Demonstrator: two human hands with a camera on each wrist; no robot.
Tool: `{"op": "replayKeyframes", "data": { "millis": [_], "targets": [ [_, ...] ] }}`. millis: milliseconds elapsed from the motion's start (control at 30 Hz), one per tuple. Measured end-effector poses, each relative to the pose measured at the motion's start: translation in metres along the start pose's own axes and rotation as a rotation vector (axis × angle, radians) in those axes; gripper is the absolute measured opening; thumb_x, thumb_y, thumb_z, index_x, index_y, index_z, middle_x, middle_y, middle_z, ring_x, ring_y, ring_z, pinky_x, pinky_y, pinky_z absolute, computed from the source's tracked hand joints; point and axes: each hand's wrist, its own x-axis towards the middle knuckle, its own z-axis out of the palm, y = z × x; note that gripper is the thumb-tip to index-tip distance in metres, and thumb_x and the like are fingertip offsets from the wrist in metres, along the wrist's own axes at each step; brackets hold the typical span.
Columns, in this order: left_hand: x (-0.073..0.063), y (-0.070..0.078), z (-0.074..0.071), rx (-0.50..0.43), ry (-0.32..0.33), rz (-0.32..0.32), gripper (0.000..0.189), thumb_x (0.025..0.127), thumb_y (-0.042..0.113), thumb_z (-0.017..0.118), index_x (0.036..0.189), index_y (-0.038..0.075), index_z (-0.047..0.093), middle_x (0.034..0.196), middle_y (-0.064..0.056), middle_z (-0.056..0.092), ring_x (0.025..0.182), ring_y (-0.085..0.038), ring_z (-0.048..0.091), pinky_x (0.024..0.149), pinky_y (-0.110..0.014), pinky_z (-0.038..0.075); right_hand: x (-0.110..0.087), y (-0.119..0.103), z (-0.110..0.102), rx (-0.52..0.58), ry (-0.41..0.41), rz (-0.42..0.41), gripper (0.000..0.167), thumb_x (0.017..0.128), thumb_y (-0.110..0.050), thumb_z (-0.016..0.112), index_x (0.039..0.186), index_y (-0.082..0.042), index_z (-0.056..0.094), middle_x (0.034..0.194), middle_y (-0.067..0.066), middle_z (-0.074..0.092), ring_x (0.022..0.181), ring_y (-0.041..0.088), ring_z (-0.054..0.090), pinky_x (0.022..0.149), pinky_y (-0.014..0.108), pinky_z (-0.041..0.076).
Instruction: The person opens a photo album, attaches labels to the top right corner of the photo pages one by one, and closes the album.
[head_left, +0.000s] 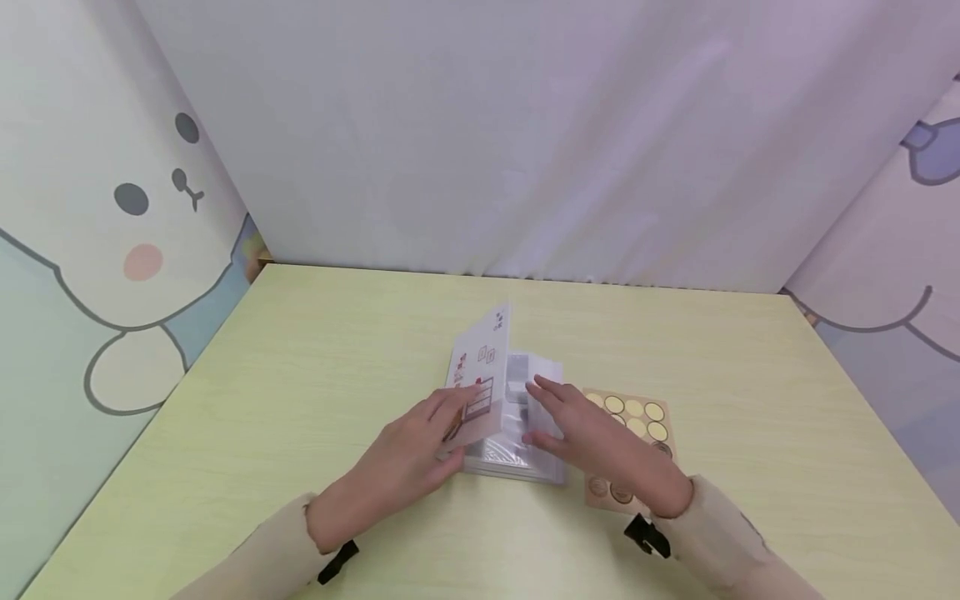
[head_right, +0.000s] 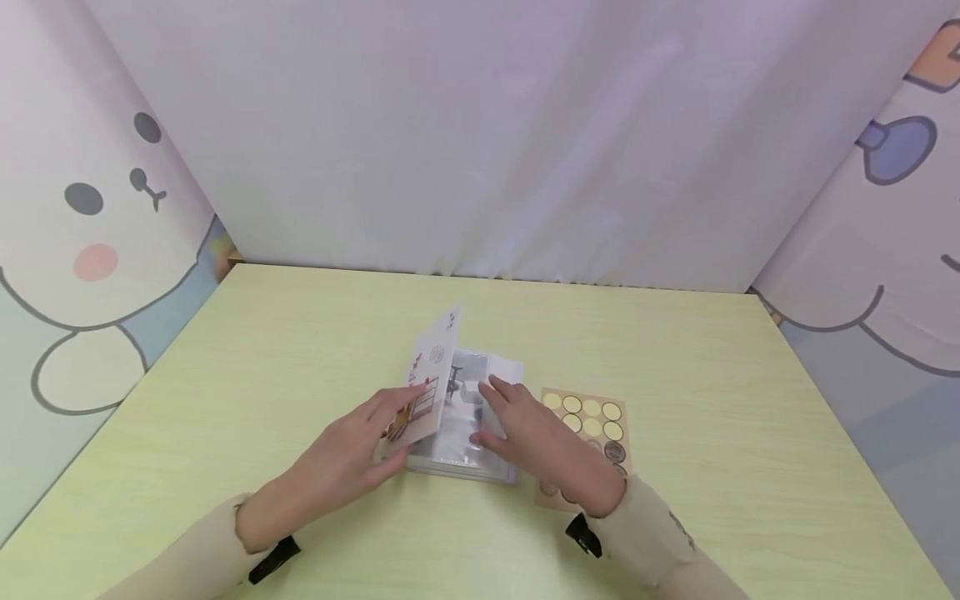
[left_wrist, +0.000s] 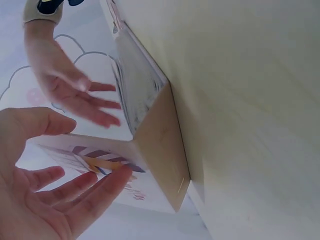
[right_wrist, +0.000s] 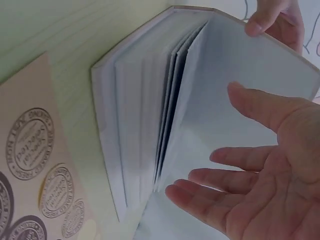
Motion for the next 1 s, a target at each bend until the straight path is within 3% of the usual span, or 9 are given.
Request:
{"op": "replayKeyframes", "data": {
  "millis": [300,400,533,700,867,1000],
  "targets": [
    [-0.01,-0.006,-0.013,-0.032,0.077,-0.115,0.087,0.079,0.017,0.069,0.149,0.021,0.018,0.126,-0.002,0.055,0.094,-0.015,0.063,0.06,-0.02,0.049,0.003,0.011,0.018,-0.03,-0.075,-0.01,0.062,0.084,-0.035,0.067,0.134,-0.004,0.047,0.145,0.024,0.034,0.125,0.043,0.041,0.099,0.051,0.042],
    [-0.013,-0.009,-0.021,-0.046,0.099,-0.173,0.089,0.079,0.016,0.069,0.15,0.021,0.015,0.124,-0.002,0.057,0.093,-0.014,0.063,0.061,-0.018,0.049,0.003,0.011,0.02,-0.036,-0.098,0.0,0.065,0.084,-0.038,0.066,0.136,-0.004,0.045,0.147,0.023,0.032,0.126,0.043,0.04,0.099,0.051,0.041],
    [-0.019,-0.014,-0.031,-0.046,0.123,-0.248,0.087,0.08,0.016,0.069,0.149,0.02,0.017,0.11,-0.007,0.062,0.08,-0.013,0.061,0.061,-0.021,0.051,0.003,0.012,0.021,-0.053,-0.113,0.012,0.068,0.084,-0.038,0.066,0.137,-0.004,0.043,0.148,0.024,0.029,0.126,0.046,0.039,0.099,0.053,0.041],
    [-0.026,-0.023,-0.047,-0.012,0.103,-0.349,0.076,0.084,0.018,0.066,0.147,0.012,0.025,0.107,-0.013,0.066,0.069,-0.015,0.062,0.056,-0.025,0.047,0.003,0.012,0.023,-0.057,-0.124,0.029,0.07,0.083,-0.038,0.067,0.138,-0.004,0.041,0.148,0.025,0.027,0.126,0.047,0.038,0.101,0.054,0.039],
    [-0.033,-0.036,-0.057,-0.004,0.039,-0.432,0.072,0.085,0.019,0.066,0.144,0.002,0.029,0.07,-0.005,0.062,0.06,-0.01,0.053,0.053,-0.024,0.043,0.003,0.012,0.024,-0.048,-0.125,0.033,0.07,0.083,-0.038,0.067,0.138,-0.004,0.039,0.149,0.025,0.025,0.126,0.048,0.038,0.1,0.055,0.039],
    [-0.038,-0.045,-0.057,-0.019,0.015,-0.471,0.07,0.085,0.019,0.067,0.141,-0.002,0.032,0.066,-0.006,0.061,0.063,-0.015,0.056,0.055,-0.028,0.044,0.003,0.01,0.024,-0.048,-0.122,0.03,0.07,0.084,-0.039,0.066,0.139,-0.006,0.039,0.149,0.024,0.025,0.127,0.048,0.037,0.099,0.056,0.04]
  ]
}}
